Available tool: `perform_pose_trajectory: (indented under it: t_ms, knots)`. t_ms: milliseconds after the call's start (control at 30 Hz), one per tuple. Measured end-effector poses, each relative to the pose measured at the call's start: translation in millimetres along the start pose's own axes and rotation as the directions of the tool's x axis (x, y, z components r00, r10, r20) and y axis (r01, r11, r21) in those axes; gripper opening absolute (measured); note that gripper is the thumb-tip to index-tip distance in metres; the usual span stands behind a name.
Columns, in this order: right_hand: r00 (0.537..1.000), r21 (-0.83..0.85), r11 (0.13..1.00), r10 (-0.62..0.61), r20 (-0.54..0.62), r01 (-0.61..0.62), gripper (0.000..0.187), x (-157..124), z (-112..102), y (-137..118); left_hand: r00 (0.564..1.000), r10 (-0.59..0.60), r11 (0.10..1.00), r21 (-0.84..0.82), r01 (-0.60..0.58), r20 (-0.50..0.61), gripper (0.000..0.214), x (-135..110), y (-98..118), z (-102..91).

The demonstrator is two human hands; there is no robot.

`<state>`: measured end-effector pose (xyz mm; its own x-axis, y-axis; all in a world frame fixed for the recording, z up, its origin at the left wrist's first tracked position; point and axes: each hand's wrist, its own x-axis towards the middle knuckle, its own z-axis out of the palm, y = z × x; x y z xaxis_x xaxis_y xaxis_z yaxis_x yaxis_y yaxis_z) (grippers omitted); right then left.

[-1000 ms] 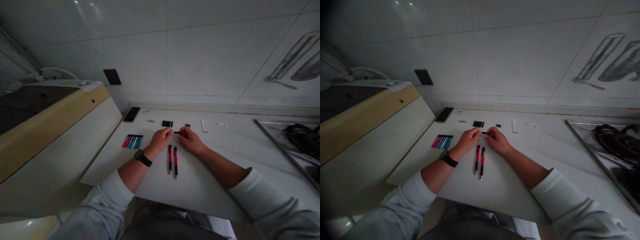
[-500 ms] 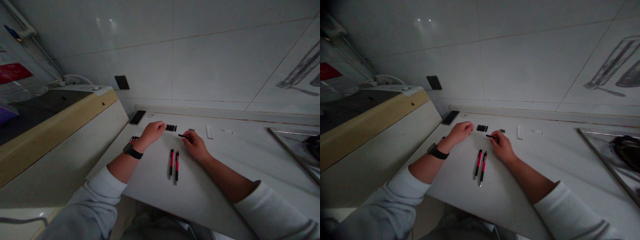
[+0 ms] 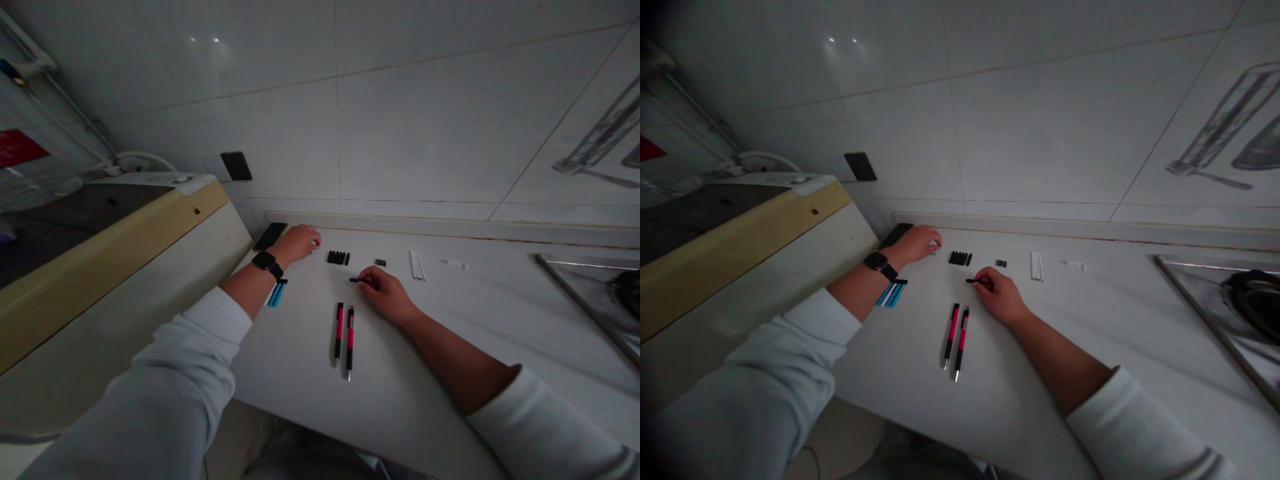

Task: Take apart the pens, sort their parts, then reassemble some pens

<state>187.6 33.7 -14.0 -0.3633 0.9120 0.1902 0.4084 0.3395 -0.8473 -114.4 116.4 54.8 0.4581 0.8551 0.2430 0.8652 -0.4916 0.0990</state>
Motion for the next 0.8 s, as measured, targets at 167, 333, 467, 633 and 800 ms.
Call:
perform_pose_trajectory:
  t_ms: [167, 333, 467, 633, 800]
  knots:
    - [1.0, -0.001, 1.0, -0.003, 0.013, 0.003, 0.019, 0, -1, -1, 0.999, 0.005, 0.997, 0.079, -0.008, 0.05, 0.016, -1, -6, 20.1]
    - [1.0, -0.021, 1.0, -0.009, 0.015, 0.009, 0.019, 1, -1, 2, 0.994, -0.021, 0.988, 0.157, 0.004, 0.105, 0.018, -3, -11, 29.7]
    - [1.0, -0.03, 1.0, -0.004, 0.022, 0.005, 0.019, 1, 0, 2, 0.991, -0.041, 0.981, 0.194, 0.015, 0.131, 0.02, -4, -10, 31.8]
    - [1.0, -0.034, 0.999, -0.007, 0.018, 0.008, 0.019, 1, -1, 1, 0.986, -0.08, 0.981, 0.185, 0.052, 0.147, 0.021, -4, -7, 29.3]
    - [1.0, -0.011, 1.0, -0.01, 0.022, 0.011, 0.021, 1, 0, 2, 0.983, -0.091, 0.98, 0.191, 0.059, 0.162, 0.022, -3, -8, 29.3]
